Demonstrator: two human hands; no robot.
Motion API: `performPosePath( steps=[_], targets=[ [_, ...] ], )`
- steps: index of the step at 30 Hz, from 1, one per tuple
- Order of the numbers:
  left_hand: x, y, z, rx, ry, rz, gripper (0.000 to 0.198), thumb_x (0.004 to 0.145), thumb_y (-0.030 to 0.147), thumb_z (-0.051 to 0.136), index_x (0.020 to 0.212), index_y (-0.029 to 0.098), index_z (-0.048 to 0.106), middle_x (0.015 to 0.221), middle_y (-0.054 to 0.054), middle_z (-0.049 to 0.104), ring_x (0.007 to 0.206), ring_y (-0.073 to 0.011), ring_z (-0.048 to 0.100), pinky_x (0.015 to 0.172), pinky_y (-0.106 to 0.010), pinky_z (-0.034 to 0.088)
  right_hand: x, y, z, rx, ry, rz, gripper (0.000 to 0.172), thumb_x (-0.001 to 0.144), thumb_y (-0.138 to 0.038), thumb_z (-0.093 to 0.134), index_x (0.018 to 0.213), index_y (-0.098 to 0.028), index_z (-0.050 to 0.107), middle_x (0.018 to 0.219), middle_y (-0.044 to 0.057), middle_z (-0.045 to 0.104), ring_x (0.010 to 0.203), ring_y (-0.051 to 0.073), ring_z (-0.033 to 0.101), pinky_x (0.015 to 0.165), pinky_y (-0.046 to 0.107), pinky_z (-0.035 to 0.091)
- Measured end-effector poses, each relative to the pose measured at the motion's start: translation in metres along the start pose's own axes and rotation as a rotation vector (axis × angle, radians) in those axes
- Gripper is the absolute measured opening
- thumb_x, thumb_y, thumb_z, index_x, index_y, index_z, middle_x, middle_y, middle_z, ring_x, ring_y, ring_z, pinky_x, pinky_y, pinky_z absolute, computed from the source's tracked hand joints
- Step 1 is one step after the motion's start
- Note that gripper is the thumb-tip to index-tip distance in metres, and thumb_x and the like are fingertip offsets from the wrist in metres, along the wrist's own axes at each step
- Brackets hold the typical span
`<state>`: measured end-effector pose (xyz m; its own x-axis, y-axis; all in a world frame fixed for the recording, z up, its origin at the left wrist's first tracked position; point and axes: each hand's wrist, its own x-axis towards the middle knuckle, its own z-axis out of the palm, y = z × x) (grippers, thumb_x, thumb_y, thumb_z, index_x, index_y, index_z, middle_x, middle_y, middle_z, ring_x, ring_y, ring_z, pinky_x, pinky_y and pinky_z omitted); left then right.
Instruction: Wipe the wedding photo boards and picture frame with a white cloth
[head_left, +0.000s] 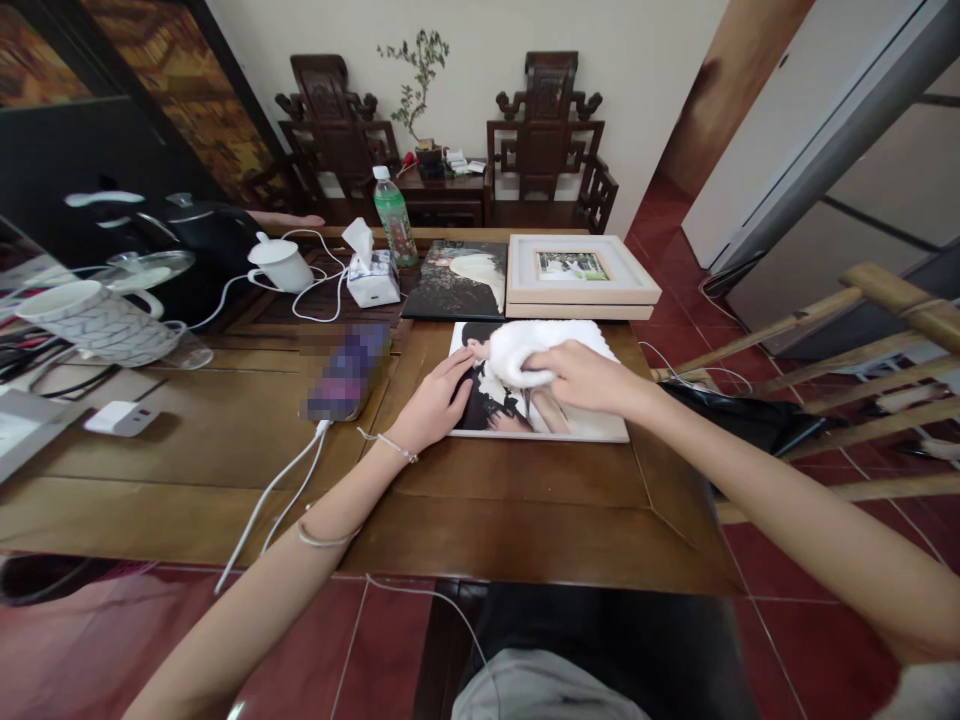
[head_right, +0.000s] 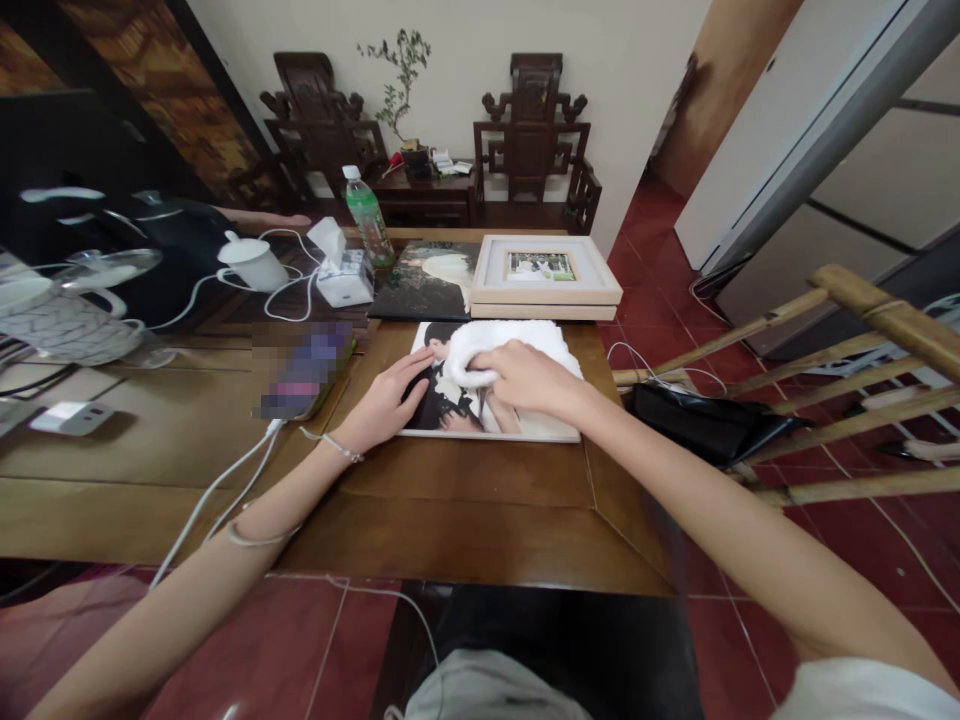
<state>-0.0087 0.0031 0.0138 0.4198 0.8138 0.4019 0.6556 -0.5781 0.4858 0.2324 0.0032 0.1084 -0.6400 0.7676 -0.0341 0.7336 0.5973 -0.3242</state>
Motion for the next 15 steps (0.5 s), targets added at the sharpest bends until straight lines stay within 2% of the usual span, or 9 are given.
performPosePath(
  steps=[4,8,11,15],
  targets=[
    [-0.001,0.001,-0.001,0.005,0.0,-0.007,0.042,0.096,0.026,0.038,0.132,0.011,0.053,0.142,-0.016,0.05,0.134,-0.0253,0.045,0.115,-0.048,0.034,0.028,0.015,-0.011,0.021,0.032,-0.032,0.037,0.078,-0.008,0.048,0.105,-0.02,0.071,0.107,0.007,0.073,0.091,0.021,0.063,0.076,0.027,0.04],
    [-0.001,0.002,-0.002,0.017,-0.01,-0.012,0.041,0.096,0.026,0.038,0.132,0.012,0.052,0.143,-0.015,0.049,0.135,-0.0245,0.044,0.115,-0.047,0.034,0.039,0.02,-0.016,0.023,0.038,-0.008,0.032,0.082,-0.012,0.049,0.104,-0.018,0.071,0.108,0.008,0.072,0.091,0.02,0.063,0.075,0.027,0.04],
    [-0.001,0.002,-0.002,0.015,-0.006,-0.013,0.042,0.096,0.026,0.038,0.131,0.009,0.053,0.143,-0.017,0.049,0.135,-0.025,0.044,0.116,-0.046,0.034,0.034,0.017,-0.013,0.022,0.032,-0.001,0.033,0.08,-0.009,0.049,0.103,-0.017,0.071,0.105,0.008,0.073,0.089,0.02,0.063,0.075,0.027,0.04],
    [0.0,0.001,0.0,0.0,0.003,-0.002,0.042,0.096,0.026,0.038,0.13,0.007,0.054,0.142,-0.018,0.05,0.135,-0.0251,0.045,0.116,-0.044,0.033,0.011,0.001,-0.004,0.025,0.014,-0.001,0.04,0.075,-0.005,0.047,0.105,-0.018,0.071,0.101,0.008,0.073,0.084,0.019,0.063,0.074,0.026,0.042]
  ],
)
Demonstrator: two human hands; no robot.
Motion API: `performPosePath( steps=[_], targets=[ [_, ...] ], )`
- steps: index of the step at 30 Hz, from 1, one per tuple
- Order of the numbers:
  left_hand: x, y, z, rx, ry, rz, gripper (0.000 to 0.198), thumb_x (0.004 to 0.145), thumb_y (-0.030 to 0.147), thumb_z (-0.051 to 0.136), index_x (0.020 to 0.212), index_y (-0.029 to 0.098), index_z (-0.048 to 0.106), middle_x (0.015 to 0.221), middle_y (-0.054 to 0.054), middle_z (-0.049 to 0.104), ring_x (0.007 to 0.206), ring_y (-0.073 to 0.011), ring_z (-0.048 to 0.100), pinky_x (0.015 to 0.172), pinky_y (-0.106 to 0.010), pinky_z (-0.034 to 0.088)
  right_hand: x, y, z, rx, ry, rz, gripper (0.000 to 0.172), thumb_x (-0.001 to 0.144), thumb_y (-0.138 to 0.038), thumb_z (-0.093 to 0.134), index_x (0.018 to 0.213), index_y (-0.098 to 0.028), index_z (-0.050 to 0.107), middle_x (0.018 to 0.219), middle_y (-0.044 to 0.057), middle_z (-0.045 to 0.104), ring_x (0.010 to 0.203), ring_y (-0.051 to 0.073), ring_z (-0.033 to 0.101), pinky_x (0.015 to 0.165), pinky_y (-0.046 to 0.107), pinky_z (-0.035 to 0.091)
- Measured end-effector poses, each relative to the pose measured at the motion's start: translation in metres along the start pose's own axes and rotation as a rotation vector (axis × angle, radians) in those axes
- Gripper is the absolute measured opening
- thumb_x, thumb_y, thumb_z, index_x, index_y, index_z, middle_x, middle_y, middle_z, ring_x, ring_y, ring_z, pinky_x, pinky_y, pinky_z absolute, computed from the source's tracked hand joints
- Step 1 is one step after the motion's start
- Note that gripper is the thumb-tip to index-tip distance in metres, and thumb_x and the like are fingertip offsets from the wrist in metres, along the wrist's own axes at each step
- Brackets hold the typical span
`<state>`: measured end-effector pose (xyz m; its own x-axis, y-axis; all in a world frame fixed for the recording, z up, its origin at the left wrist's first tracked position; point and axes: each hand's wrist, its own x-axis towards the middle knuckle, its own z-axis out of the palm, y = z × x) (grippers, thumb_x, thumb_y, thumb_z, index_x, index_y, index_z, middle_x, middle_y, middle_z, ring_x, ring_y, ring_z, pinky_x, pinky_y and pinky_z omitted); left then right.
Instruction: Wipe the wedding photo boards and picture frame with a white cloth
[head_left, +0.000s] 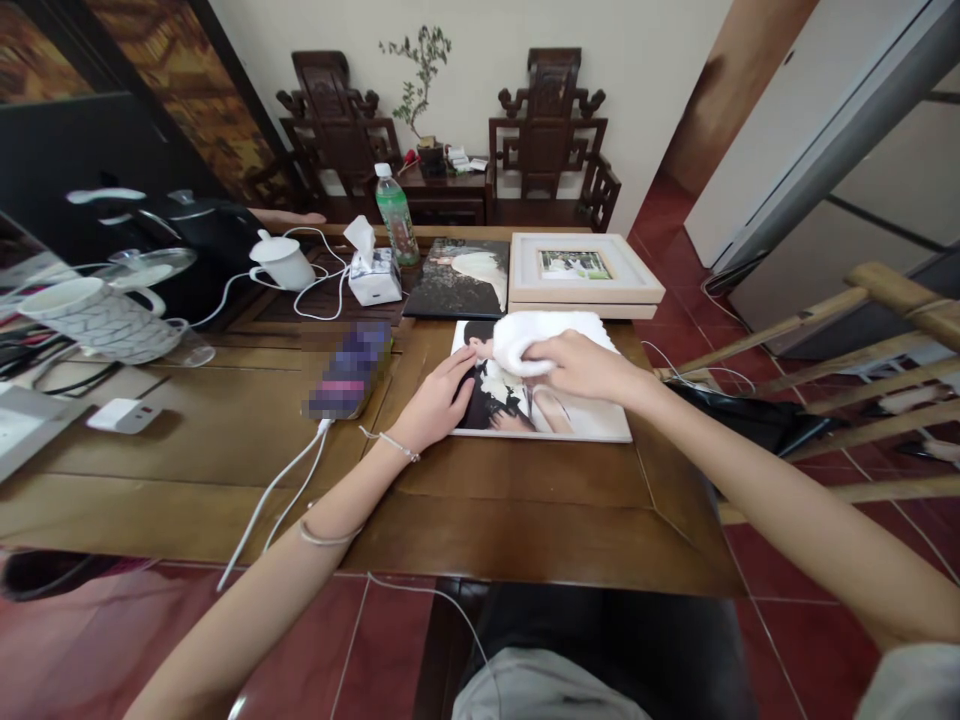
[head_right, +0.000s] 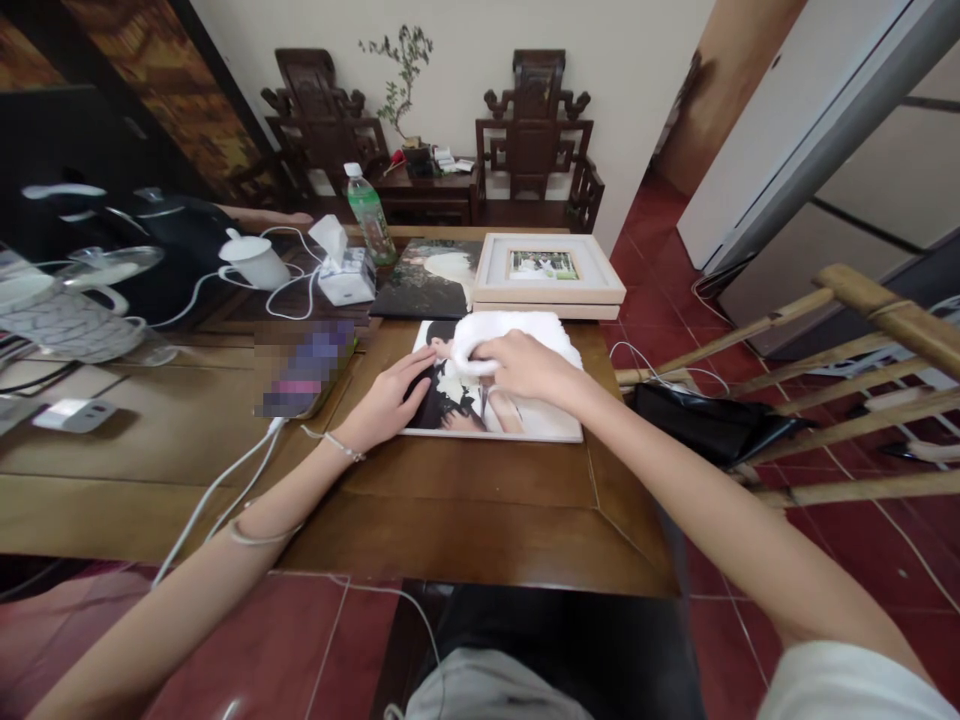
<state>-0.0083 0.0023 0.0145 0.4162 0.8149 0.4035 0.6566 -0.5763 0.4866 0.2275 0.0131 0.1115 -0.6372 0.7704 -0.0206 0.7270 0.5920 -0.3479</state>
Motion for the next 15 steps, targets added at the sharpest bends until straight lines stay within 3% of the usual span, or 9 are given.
performPosePath(
  steps=[4,9,15],
  targets=[
    [0.0,0.0,0.0,0.001,-0.005,0.003,0.041,0.096,0.025,0.038,0.131,0.009,0.053,0.142,-0.017,0.05,0.135,-0.0249,0.044,0.116,-0.045,0.034,-0.036,-0.023,0.014,-0.035,-0.043,0.011,0.053,0.07,0.001,0.043,0.111,-0.021,0.069,0.098,0.009,0.072,0.085,0.02,0.064,0.077,0.028,0.045],
    [0.0,0.001,-0.002,0.014,-0.023,-0.014,0.042,0.096,0.025,0.036,0.133,0.011,0.051,0.143,-0.016,0.049,0.136,-0.0249,0.043,0.116,-0.048,0.033,-0.077,-0.054,0.03,-0.064,-0.069,-0.061,0.057,0.067,0.003,0.039,0.11,-0.022,0.068,0.11,0.012,0.068,0.114,0.028,0.059,0.094,0.042,0.044],
    [0.0,0.002,-0.001,0.005,-0.019,-0.016,0.043,0.097,0.026,0.035,0.134,0.011,0.05,0.144,-0.016,0.048,0.136,-0.0246,0.042,0.116,-0.047,0.033,-0.093,-0.074,0.032,-0.038,-0.137,-0.104,0.055,0.066,0.004,0.039,0.105,-0.021,0.068,0.108,0.011,0.07,0.122,0.029,0.054,0.098,0.046,0.044]
  ],
)
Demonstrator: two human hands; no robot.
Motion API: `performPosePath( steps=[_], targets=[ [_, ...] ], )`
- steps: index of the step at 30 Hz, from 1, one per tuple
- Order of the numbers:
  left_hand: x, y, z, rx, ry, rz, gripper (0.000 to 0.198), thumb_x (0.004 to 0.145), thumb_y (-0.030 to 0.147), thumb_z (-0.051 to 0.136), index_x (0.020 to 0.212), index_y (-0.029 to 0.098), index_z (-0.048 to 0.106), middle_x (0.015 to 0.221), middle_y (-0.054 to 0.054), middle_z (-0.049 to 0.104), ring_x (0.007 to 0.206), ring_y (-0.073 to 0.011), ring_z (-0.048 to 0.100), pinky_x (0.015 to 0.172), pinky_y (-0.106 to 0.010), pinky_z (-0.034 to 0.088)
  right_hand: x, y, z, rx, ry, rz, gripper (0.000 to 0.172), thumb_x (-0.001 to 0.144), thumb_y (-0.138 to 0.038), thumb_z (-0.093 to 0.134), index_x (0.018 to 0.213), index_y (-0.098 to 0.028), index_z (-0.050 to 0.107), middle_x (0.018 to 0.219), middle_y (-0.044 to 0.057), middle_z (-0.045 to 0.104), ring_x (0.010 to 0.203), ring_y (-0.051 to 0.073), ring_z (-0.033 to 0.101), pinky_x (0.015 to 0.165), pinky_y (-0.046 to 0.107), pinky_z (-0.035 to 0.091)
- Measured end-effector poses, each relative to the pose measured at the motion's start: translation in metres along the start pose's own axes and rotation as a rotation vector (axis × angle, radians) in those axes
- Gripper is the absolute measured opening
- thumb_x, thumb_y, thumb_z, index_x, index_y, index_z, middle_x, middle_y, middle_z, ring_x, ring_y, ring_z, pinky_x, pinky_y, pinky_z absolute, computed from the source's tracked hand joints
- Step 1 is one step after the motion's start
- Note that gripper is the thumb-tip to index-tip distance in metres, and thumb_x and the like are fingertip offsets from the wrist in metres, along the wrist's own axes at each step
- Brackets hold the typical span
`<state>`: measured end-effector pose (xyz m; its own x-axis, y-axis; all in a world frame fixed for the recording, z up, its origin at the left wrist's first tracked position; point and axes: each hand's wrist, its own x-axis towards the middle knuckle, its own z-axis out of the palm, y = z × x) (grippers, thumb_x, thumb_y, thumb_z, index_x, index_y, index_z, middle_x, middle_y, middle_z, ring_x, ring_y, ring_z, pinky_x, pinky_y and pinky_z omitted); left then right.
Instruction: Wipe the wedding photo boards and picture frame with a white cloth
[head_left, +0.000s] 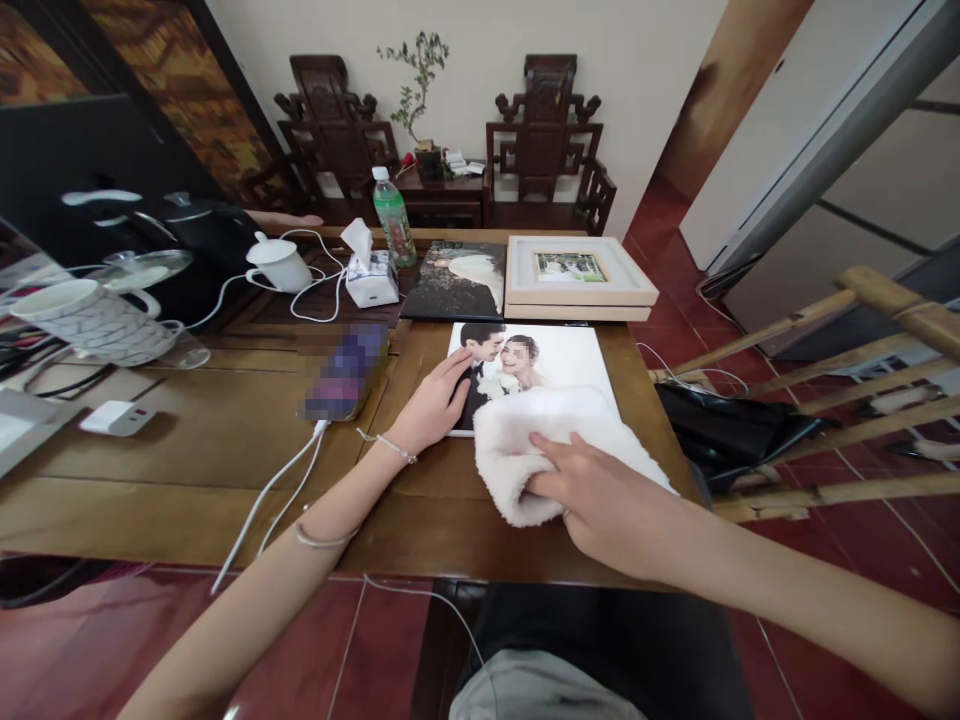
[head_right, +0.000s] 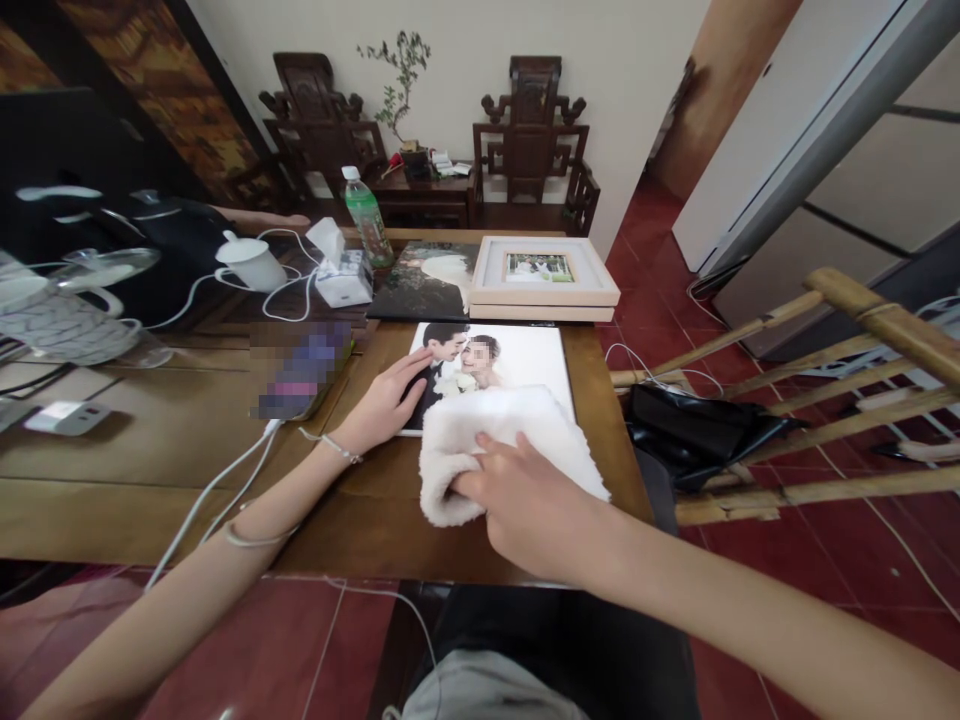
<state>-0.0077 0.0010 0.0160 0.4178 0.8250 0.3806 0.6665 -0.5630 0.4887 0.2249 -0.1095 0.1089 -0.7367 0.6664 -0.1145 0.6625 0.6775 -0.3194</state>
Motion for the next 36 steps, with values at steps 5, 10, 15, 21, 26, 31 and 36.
performPosePath(
  steps=[5,10,15,21,26,31,36],
  targets=[
    [0.0,-0.001,0.001,0.005,0.007,-0.01,0.044,0.097,0.025,0.034,0.137,0.012,0.047,0.148,-0.014,0.044,0.14,-0.0236,0.037,0.118,-0.046,0.03,0.02,0.021,-0.008,0.01,0.05,0.056,0.058,0.069,0.001,0.041,0.113,-0.025,0.067,0.104,0.009,0.069,0.093,0.024,0.064,0.082,0.036,0.048],
    [0.001,-0.001,0.001,0.01,-0.002,-0.005,0.046,0.097,0.024,0.034,0.14,0.011,0.044,0.148,-0.015,0.043,0.141,-0.0242,0.035,0.118,-0.046,0.029,0.06,0.053,-0.027,-0.011,0.074,0.126,0.053,0.071,-0.002,0.043,0.112,-0.023,0.069,0.094,0.008,0.072,0.081,0.021,0.063,0.07,0.029,0.044],
    [0.001,-0.002,0.001,-0.007,-0.011,0.0,0.047,0.096,0.024,0.035,0.141,0.014,0.044,0.15,-0.012,0.041,0.14,-0.0231,0.037,0.118,-0.045,0.03,0.096,0.079,-0.04,-0.007,0.128,0.102,0.05,0.071,-0.001,0.046,0.11,-0.02,0.07,0.098,0.009,0.074,0.081,0.019,0.063,0.07,0.026,0.042],
    [0.0,-0.004,0.002,0.009,0.003,-0.021,0.045,0.096,0.024,0.033,0.136,0.011,0.049,0.148,-0.015,0.044,0.139,-0.0246,0.038,0.117,-0.046,0.03,0.118,0.093,-0.046,0.053,0.164,0.101,0.037,0.076,-0.007,0.053,0.106,-0.018,0.071,0.1,0.01,0.074,0.086,0.02,0.065,0.072,0.025,0.043],
    [0.0,-0.005,0.002,0.002,0.005,-0.006,0.046,0.095,0.022,0.032,0.136,0.009,0.048,0.147,-0.016,0.045,0.139,-0.0242,0.039,0.118,-0.045,0.03,0.114,0.082,-0.03,-0.076,0.168,0.117,0.046,0.076,-0.001,0.047,0.113,-0.019,0.068,0.104,0.013,0.071,0.094,0.025,0.064,0.077,0.031,0.045],
    [0.001,-0.003,0.001,-0.008,-0.003,-0.006,0.046,0.094,0.021,0.034,0.138,0.012,0.047,0.147,-0.013,0.044,0.14,-0.0243,0.037,0.118,-0.046,0.03,0.081,0.051,-0.005,-0.155,0.114,0.064,0.051,0.076,0.001,0.043,0.117,-0.019,0.064,0.113,0.017,0.067,0.123,0.034,0.05,0.095,0.053,0.04],
    [0.001,-0.001,0.0,0.007,-0.022,-0.025,0.046,0.095,0.021,0.033,0.137,0.01,0.047,0.148,-0.014,0.044,0.139,-0.0244,0.039,0.118,-0.045,0.03,0.034,0.015,0.007,-0.119,0.032,-0.008,0.053,0.072,0.004,0.039,0.115,-0.015,0.064,0.14,0.016,0.053,0.138,0.036,0.035,0.104,0.062,0.033]
  ],
)
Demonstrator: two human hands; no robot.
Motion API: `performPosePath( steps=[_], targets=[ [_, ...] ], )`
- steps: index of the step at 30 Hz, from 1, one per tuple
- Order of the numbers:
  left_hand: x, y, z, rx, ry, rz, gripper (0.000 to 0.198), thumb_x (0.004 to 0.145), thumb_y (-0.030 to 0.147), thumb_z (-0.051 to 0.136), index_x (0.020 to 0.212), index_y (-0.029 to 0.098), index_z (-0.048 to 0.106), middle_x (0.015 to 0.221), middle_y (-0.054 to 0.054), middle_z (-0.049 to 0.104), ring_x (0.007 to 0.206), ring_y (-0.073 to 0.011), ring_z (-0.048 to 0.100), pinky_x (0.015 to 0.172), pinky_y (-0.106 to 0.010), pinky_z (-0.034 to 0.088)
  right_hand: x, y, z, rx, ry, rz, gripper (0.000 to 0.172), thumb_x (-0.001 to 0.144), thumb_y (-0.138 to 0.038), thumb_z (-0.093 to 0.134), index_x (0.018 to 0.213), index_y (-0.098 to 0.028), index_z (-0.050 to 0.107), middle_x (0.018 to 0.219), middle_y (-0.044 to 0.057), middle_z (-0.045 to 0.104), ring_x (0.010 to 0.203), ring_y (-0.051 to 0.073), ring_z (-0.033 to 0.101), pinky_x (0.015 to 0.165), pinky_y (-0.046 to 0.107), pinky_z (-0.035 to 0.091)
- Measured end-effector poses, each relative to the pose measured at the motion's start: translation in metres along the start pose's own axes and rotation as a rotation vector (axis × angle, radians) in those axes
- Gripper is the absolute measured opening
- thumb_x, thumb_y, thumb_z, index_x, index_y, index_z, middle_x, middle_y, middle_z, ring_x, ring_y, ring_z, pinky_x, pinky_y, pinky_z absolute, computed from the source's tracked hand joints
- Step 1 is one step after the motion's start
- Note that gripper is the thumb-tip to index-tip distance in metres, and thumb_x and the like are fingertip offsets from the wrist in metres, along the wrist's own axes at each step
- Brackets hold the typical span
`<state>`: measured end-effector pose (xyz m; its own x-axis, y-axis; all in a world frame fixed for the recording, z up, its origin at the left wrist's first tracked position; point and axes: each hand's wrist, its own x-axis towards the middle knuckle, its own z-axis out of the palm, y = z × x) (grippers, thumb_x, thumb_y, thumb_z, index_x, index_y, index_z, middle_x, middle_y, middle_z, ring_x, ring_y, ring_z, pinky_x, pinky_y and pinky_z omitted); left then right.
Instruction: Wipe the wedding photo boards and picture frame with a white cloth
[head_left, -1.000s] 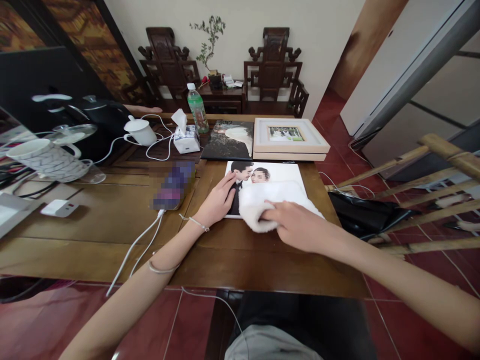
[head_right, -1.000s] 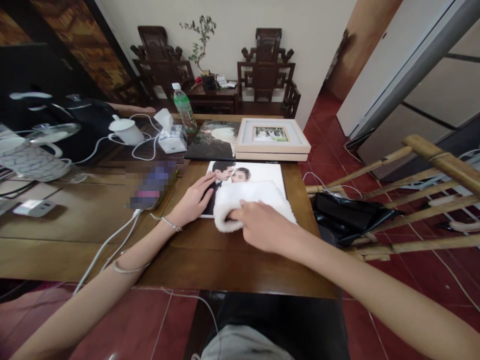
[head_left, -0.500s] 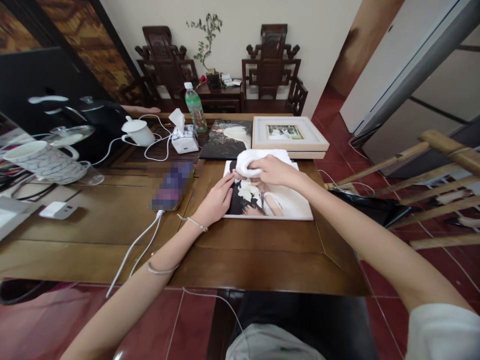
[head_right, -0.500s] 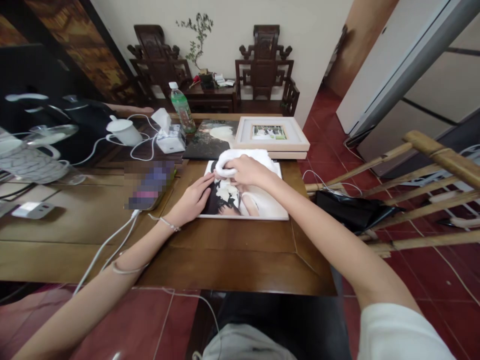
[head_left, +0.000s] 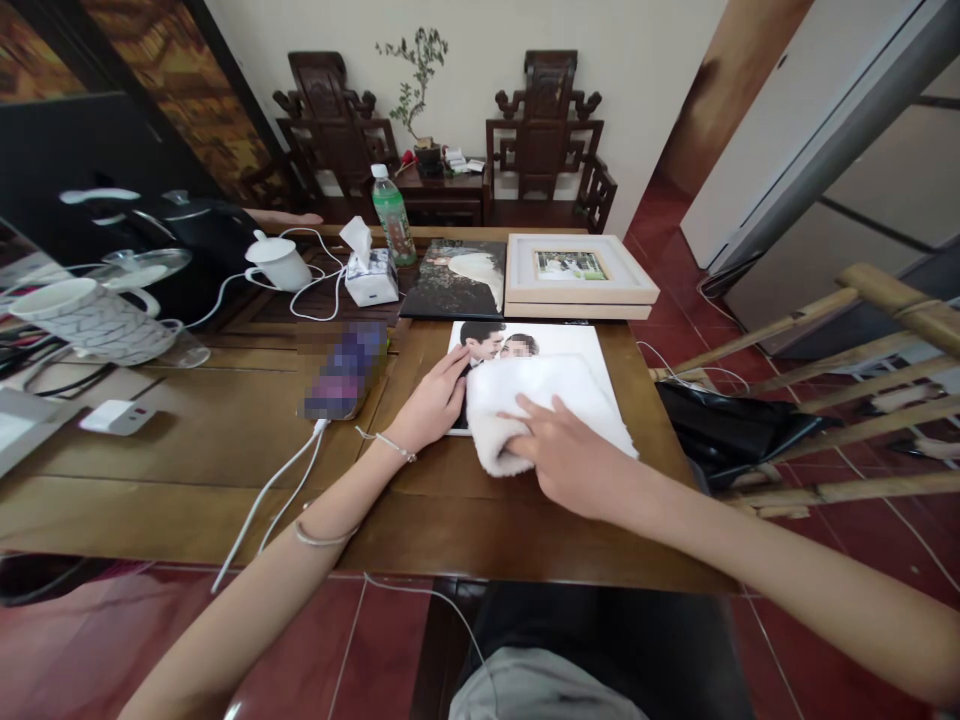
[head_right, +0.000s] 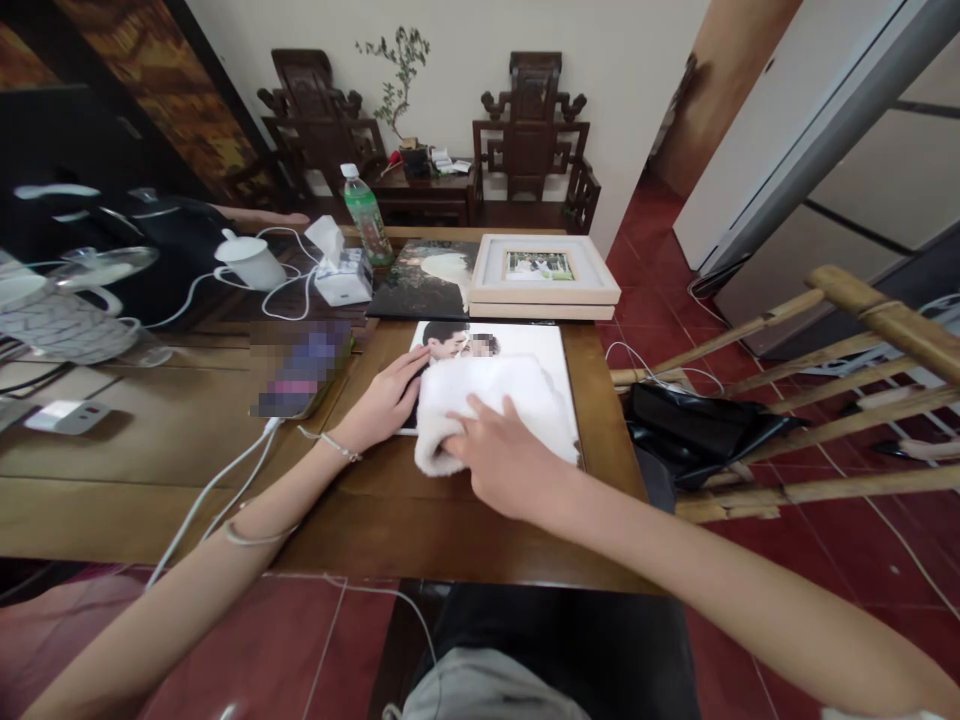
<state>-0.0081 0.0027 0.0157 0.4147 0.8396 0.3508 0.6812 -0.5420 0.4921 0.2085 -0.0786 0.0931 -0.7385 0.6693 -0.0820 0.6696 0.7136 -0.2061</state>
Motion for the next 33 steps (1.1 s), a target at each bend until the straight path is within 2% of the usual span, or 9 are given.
performPosePath(
  steps=[3,8,12,14,18,22,26,29,33],
  targets=[
    [0.0,0.0,0.0,0.014,0.001,-0.001,0.045,0.096,0.021,0.033,0.137,0.009,0.047,0.147,-0.015,0.044,0.139,-0.0249,0.039,0.118,-0.046,0.03,-0.02,-0.014,0.0,0.047,-0.047,-0.015,0.054,0.071,0.004,0.039,0.115,-0.016,0.064,0.144,0.015,0.05,0.139,0.036,0.035,0.104,0.063,0.034],
    [0.0,-0.001,0.001,0.025,0.004,0.009,0.045,0.096,0.022,0.032,0.136,0.009,0.048,0.147,-0.016,0.044,0.138,-0.025,0.039,0.118,-0.046,0.03,-0.027,-0.012,-0.004,0.114,-0.015,-0.014,0.055,0.068,0.004,0.039,0.11,-0.018,0.067,0.126,0.015,0.063,0.131,0.031,0.047,0.102,0.054,0.041],
    [0.0,-0.004,0.002,0.022,0.007,0.008,0.045,0.096,0.022,0.033,0.137,0.009,0.048,0.147,-0.015,0.045,0.138,-0.0252,0.039,0.118,-0.046,0.031,-0.009,0.012,-0.012,0.108,0.027,0.064,0.058,0.069,0.003,0.039,0.115,-0.021,0.066,0.115,0.013,0.067,0.115,0.027,0.059,0.094,0.042,0.046],
    [0.0,-0.005,0.003,0.016,0.019,0.017,0.045,0.096,0.022,0.033,0.136,0.011,0.048,0.146,-0.015,0.046,0.138,-0.0252,0.04,0.117,-0.046,0.031,0.005,0.027,-0.017,0.086,0.043,0.13,0.056,0.071,0.0,0.041,0.116,-0.021,0.066,0.11,0.013,0.068,0.102,0.026,0.063,0.085,0.037,0.048],
    [0.0,-0.005,0.004,-0.007,0.048,0.033,0.044,0.096,0.023,0.034,0.136,0.012,0.049,0.145,-0.014,0.047,0.137,-0.0253,0.042,0.116,-0.046,0.033,0.036,0.053,-0.024,0.058,0.104,0.203,0.053,0.074,-0.003,0.043,0.116,-0.022,0.067,0.099,0.01,0.071,0.083,0.022,0.063,0.071,0.031,0.045],
    [0.0,0.0,-0.001,-0.065,0.134,0.045,0.046,0.098,0.028,0.033,0.139,0.011,0.044,0.142,-0.016,0.05,0.133,-0.0242,0.046,0.114,-0.044,0.035,0.063,0.061,-0.022,0.043,0.162,0.145,0.054,0.072,0.0,0.042,0.116,-0.02,0.067,0.101,0.009,0.072,0.089,0.022,0.063,0.074,0.03,0.044],
    [-0.002,0.003,-0.006,-0.135,0.283,0.021,0.049,0.101,0.036,0.029,0.141,0.012,0.043,0.144,-0.015,0.049,0.134,-0.023,0.045,0.115,-0.043,0.033,0.077,0.047,-0.015,0.018,0.147,0.05,0.052,0.072,0.001,0.044,0.114,-0.02,0.067,0.106,0.012,0.071,0.112,0.029,0.058,0.089,0.04,0.043],
    [-0.004,0.004,-0.008,-0.179,0.334,0.003,0.053,0.102,0.042,0.026,0.143,0.012,0.041,0.147,-0.015,0.045,0.137,-0.0229,0.041,0.116,-0.043,0.03,0.073,0.032,-0.01,0.043,0.075,-0.101,0.049,0.071,0.003,0.046,0.109,-0.02,0.068,0.108,0.012,0.07,0.125,0.031,0.05,0.098,0.049,0.039],
    [-0.004,0.005,-0.009,-0.184,0.335,-0.002,0.054,0.102,0.044,0.023,0.143,0.015,0.041,0.148,-0.013,0.044,0.139,-0.0222,0.038,0.117,-0.044,0.028,0.047,0.014,-0.006,0.082,0.028,-0.206,0.051,0.072,0.006,0.043,0.11,-0.018,0.067,0.11,0.012,0.07,0.127,0.029,0.051,0.102,0.054,0.037]
  ],
)
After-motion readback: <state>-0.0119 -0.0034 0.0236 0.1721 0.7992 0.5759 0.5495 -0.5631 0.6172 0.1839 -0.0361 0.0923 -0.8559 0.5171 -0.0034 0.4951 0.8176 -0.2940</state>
